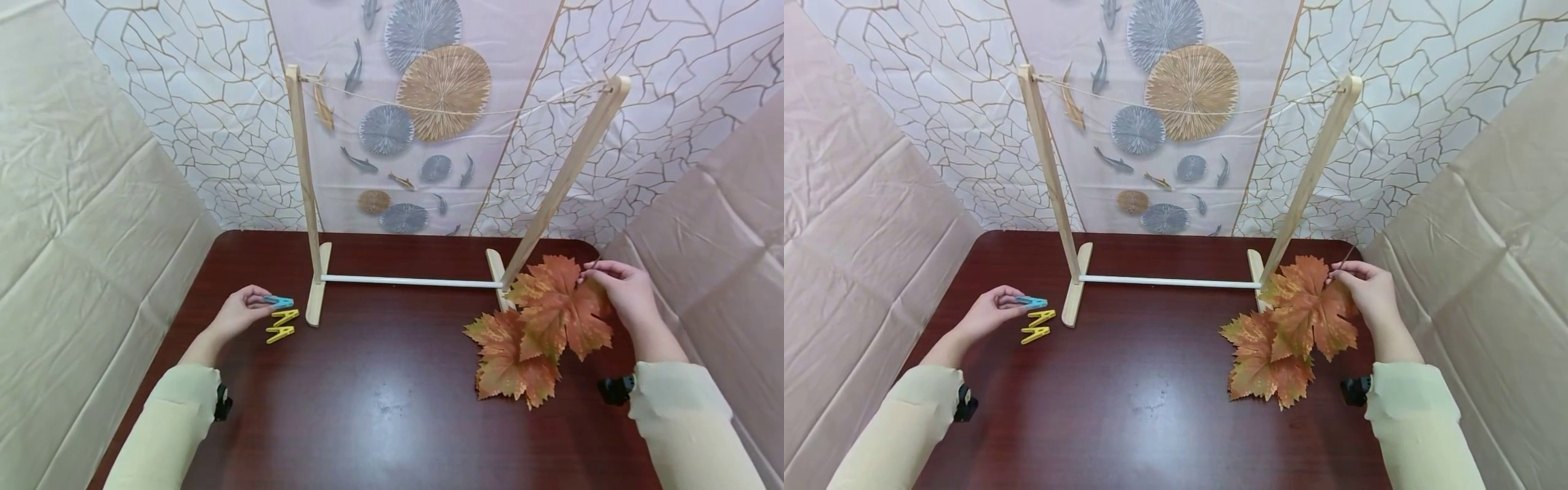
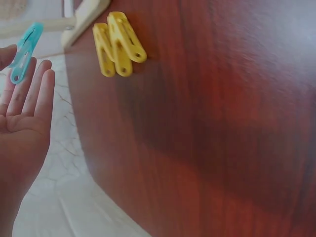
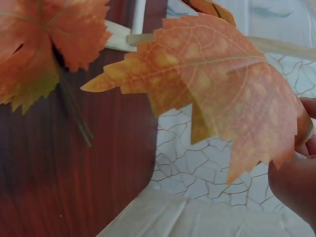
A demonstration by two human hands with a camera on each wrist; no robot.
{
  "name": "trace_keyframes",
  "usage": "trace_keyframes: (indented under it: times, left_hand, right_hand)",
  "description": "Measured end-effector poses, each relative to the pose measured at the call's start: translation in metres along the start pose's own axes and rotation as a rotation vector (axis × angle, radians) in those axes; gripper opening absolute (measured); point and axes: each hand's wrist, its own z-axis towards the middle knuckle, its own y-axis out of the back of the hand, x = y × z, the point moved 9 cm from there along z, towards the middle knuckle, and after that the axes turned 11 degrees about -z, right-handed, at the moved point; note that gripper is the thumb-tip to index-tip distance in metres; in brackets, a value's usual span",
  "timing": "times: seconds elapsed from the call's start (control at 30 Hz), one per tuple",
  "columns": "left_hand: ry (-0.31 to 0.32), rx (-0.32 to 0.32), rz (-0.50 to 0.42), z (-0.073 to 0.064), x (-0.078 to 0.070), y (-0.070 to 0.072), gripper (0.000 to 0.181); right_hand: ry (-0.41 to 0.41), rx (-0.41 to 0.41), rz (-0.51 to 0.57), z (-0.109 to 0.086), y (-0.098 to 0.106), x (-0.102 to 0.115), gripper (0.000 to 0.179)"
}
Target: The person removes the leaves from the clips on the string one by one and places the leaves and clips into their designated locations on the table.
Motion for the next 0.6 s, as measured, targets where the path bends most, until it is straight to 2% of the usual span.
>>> trace_keyframes:
  times: [0.37,0.6]
  left_hand:
    - [0.068,0.004,-0.045,-0.008,0.031,0.004,0.041]
    - [0.087,-0.011,-0.059,-0.010,0.043,0.006,0.040]
  right_hand:
    - [-0.056,0.017,0.006,-0.004,0.000,-0.025,0.026]
    - [-0.076,0.018,0.041,-0.008,-0.002,-0.031,0.026]
